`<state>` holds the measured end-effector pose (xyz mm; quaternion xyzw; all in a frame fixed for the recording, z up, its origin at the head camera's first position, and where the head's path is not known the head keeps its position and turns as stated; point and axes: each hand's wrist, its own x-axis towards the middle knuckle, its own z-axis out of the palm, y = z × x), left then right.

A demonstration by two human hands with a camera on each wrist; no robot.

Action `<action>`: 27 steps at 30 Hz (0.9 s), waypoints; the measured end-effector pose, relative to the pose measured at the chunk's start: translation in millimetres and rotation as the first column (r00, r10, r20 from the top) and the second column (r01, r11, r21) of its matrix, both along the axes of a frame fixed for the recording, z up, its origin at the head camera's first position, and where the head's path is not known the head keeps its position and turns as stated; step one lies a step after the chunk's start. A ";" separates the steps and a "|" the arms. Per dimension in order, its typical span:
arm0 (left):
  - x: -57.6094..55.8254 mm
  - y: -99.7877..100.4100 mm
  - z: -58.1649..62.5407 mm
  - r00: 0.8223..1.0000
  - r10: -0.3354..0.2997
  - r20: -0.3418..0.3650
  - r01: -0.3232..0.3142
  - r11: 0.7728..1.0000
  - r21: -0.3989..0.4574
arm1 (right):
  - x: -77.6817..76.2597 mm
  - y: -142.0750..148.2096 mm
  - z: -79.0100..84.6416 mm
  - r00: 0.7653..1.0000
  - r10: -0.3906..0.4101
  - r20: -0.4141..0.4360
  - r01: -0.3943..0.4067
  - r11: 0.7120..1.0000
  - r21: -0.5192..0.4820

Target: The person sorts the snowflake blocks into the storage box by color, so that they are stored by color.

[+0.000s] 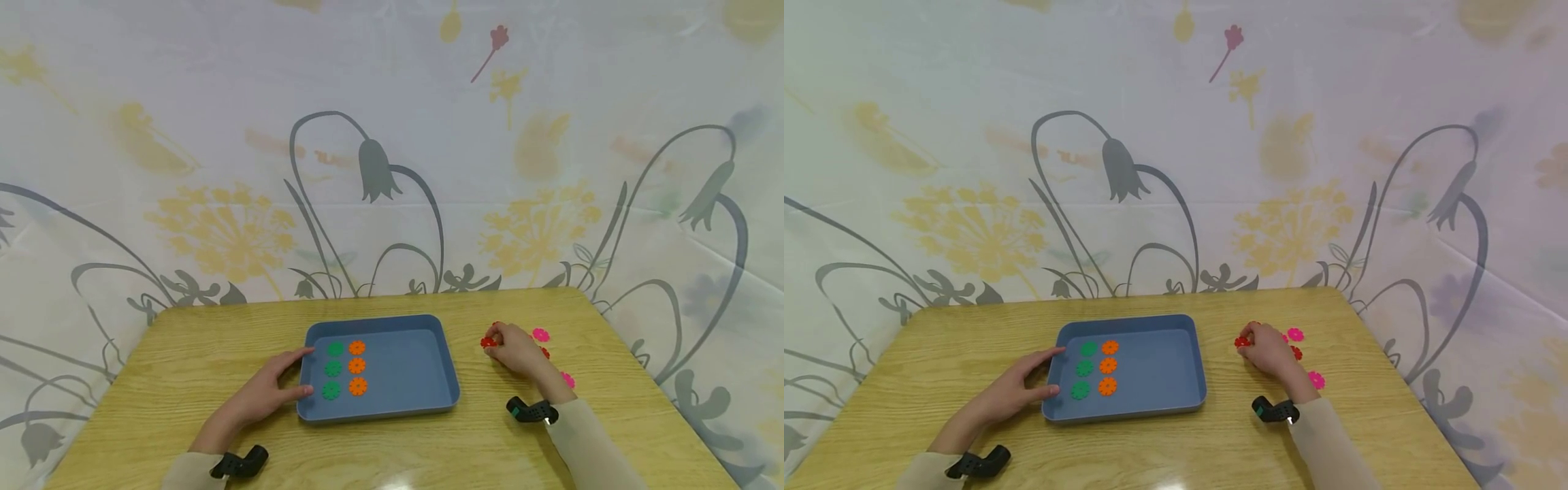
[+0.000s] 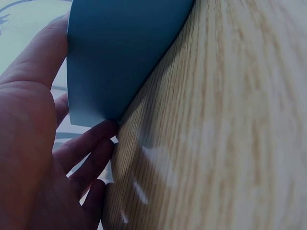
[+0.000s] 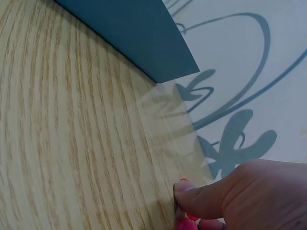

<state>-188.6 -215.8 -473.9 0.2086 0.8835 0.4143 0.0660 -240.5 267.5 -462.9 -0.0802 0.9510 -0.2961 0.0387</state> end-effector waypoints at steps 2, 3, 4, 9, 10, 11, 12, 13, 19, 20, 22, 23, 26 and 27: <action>0.4 -0.1 0.0 1.000 0.000 0.001 0.000 1.000 -0.002 | -0.5 -0.1 -0.4 1.000 -0.004 0.006 0.004 1.000 0.006; 0.4 -0.1 -0.1 1.000 0.000 0.001 0.000 1.000 -0.002 | -0.8 0.1 -0.9 1.000 -0.007 0.008 0.007 1.000 0.015; 0.5 -0.1 -0.2 1.000 0.000 0.001 0.000 1.000 -0.002 | -1.1 0.3 -1.5 1.000 -0.009 0.010 0.009 1.000 0.022; 0.3 -0.1 -1.0 1.000 0.006 0.002 -0.006 1.000 -0.008 | -2.2 0.7 -4.8 1.000 -0.029 0.008 0.029 0.999 0.044; 0.1 0.0 -1.3 1.000 0.008 0.002 -0.008 1.000 -0.009 | -2.2 0.6 -5.0 1.000 -0.029 0.005 0.029 0.999 0.046; 0.0 0.1 -1.5 1.000 0.010 0.003 -0.010 1.000 -0.010 | -2.2 0.6 -5.2 1.000 -0.028 -0.001 0.028 0.998 0.048; -0.1 0.1 -1.6 1.000 0.010 0.004 -0.010 1.000 -0.009 | -2.2 0.9 -5.3 1.000 -0.024 -0.005 0.024 0.999 0.048; -0.3 0.1 -1.8 1.000 0.010 0.004 -0.010 1.000 -0.011 | -1.9 0.9 -5.0 1.000 -0.022 -0.005 0.023 0.999 0.043; -1.5 -0.7 -2.7 1.000 0.007 0.000 -0.007 1.000 -0.011 | 0.8 2.3 -2.4 1.000 0.012 0.005 -0.012 1.000 -0.017; -1.8 -0.9 -2.9 1.000 0.006 -0.001 -0.006 1.000 -0.008 | 1.3 2.3 -1.9 1.000 0.020 0.006 -0.020 1.000 -0.023; -2.1 -1.4 -2.9 1.000 0.002 -0.005 -0.002 1.000 -0.011 | 2.0 2.1 -1.4 1.000 0.023 0.012 -0.023 0.999 -0.031; -2.3 -1.6 -2.9 1.000 -0.003 -0.009 0.003 1.000 -0.010 | 2.4 1.9 -1.1 1.000 0.025 0.015 -0.025 0.999 -0.033; -2.6 -1.8 -2.8 1.000 -0.005 -0.003 0.005 1.000 0.001 | 3.2 1.6 -0.6 0.999 0.028 0.020 -0.028 0.999 -0.031; -2.5 -1.7 -2.6 1.000 -0.007 -0.005 0.007 1.000 0.002 | 3.4 1.5 -0.4 0.999 0.028 0.021 -0.028 0.999 -0.034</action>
